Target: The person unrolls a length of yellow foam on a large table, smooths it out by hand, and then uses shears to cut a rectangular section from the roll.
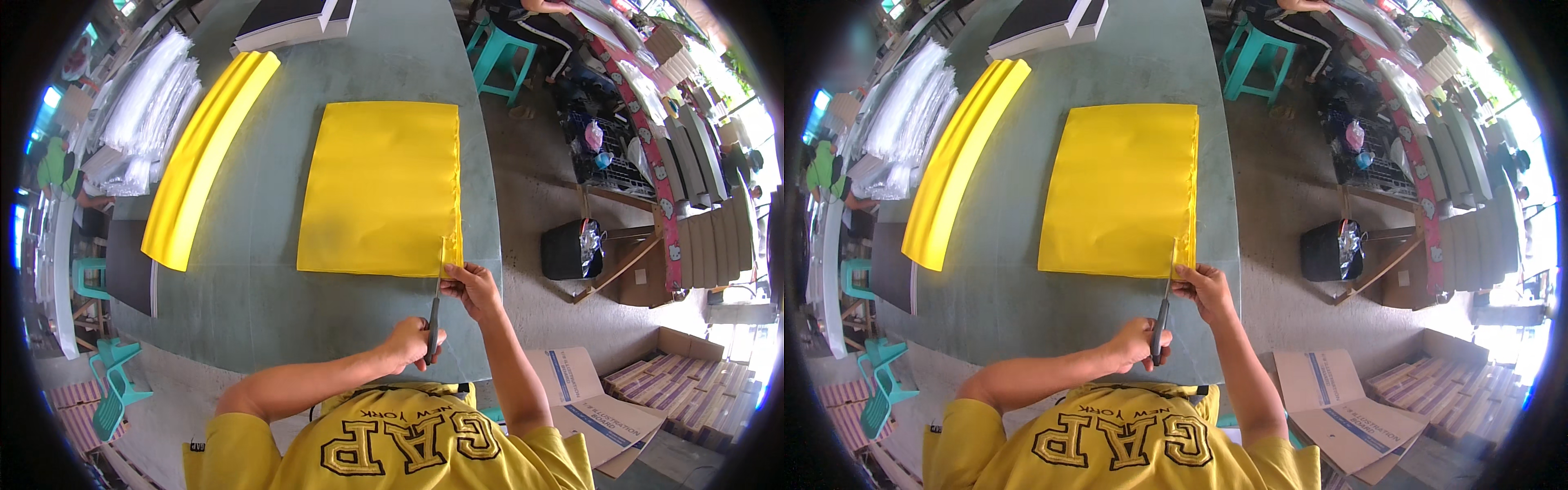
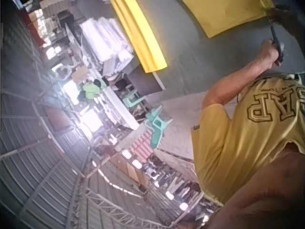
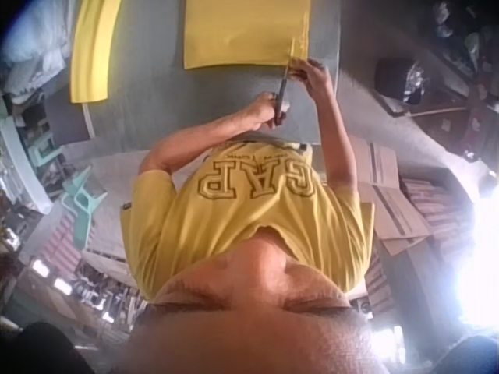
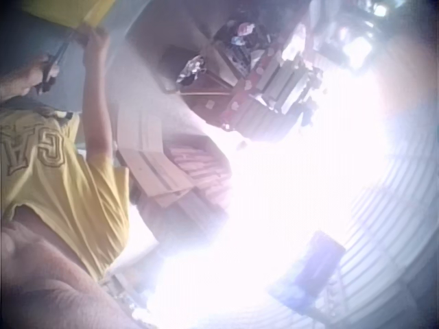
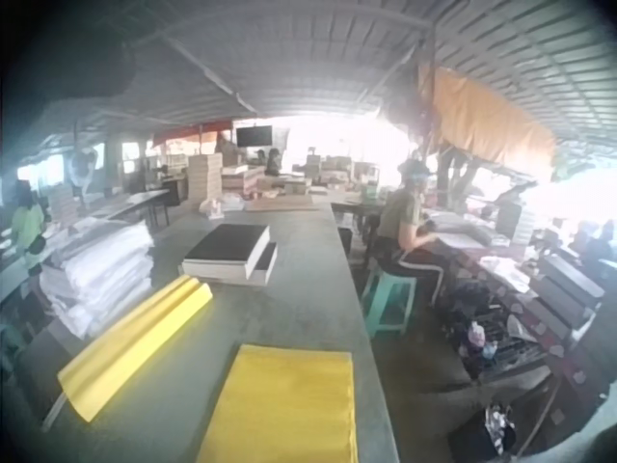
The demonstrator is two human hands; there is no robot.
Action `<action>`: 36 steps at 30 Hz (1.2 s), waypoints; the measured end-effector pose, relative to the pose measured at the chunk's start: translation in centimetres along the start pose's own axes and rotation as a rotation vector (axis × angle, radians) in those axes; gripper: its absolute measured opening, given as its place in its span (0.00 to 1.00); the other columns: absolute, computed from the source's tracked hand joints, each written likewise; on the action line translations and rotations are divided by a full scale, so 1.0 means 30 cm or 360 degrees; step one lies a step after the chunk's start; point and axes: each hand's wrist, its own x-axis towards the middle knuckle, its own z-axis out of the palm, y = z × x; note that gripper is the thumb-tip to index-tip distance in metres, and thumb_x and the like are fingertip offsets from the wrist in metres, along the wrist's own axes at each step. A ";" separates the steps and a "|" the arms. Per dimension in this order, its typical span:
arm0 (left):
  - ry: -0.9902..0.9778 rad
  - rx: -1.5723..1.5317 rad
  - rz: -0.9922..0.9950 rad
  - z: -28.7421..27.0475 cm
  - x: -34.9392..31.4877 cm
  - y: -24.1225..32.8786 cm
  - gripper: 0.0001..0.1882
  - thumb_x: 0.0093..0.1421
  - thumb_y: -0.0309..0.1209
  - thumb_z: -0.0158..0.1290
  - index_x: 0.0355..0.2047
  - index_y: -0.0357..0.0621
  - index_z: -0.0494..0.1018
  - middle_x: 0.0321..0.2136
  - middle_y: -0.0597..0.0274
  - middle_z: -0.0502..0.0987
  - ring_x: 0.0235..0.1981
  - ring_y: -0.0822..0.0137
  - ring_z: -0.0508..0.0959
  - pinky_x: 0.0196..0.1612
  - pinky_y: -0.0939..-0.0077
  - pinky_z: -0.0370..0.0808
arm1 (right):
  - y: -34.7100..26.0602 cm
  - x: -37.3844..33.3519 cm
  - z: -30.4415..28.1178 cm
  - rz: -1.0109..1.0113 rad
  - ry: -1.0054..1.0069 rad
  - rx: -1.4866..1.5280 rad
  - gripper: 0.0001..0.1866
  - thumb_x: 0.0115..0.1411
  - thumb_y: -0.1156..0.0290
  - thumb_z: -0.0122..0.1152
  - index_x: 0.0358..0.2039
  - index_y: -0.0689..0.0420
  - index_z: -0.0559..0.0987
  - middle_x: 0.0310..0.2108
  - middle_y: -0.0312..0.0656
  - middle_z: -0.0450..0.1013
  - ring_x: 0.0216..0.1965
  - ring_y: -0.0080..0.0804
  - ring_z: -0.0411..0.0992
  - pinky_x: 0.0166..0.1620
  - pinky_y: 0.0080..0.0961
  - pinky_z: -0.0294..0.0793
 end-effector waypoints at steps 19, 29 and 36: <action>-0.0015 -0.0074 0.0035 -0.003 0.030 -0.022 0.09 0.51 0.35 0.49 0.22 0.42 0.66 0.20 0.60 0.71 0.19 0.71 0.72 0.13 0.79 0.68 | 0.012 -0.023 0.002 0.0019 -0.0001 -0.0046 0.12 0.51 0.69 0.60 0.31 0.65 0.75 0.23 0.40 0.73 0.23 0.24 0.72 0.30 0.19 0.74; 0.0062 0.0015 0.0103 -0.014 0.013 -0.030 0.12 0.52 0.35 0.50 0.21 0.38 0.67 0.15 0.62 0.70 0.14 0.73 0.70 0.11 0.80 0.62 | -0.035 0.050 0.003 -0.0150 0.0092 -0.0307 0.17 0.54 0.66 0.58 0.34 0.71 0.73 0.26 0.43 0.73 0.24 0.24 0.71 0.28 0.17 0.70; 0.0094 0.0160 0.0076 -0.020 0.005 -0.031 0.13 0.50 0.38 0.49 0.22 0.39 0.67 0.16 0.63 0.69 0.15 0.73 0.70 0.11 0.79 0.65 | -0.025 0.106 0.009 -0.0283 0.0262 -0.0280 0.19 0.48 0.72 0.65 0.36 0.72 0.72 0.28 0.45 0.73 0.24 0.25 0.71 0.26 0.18 0.70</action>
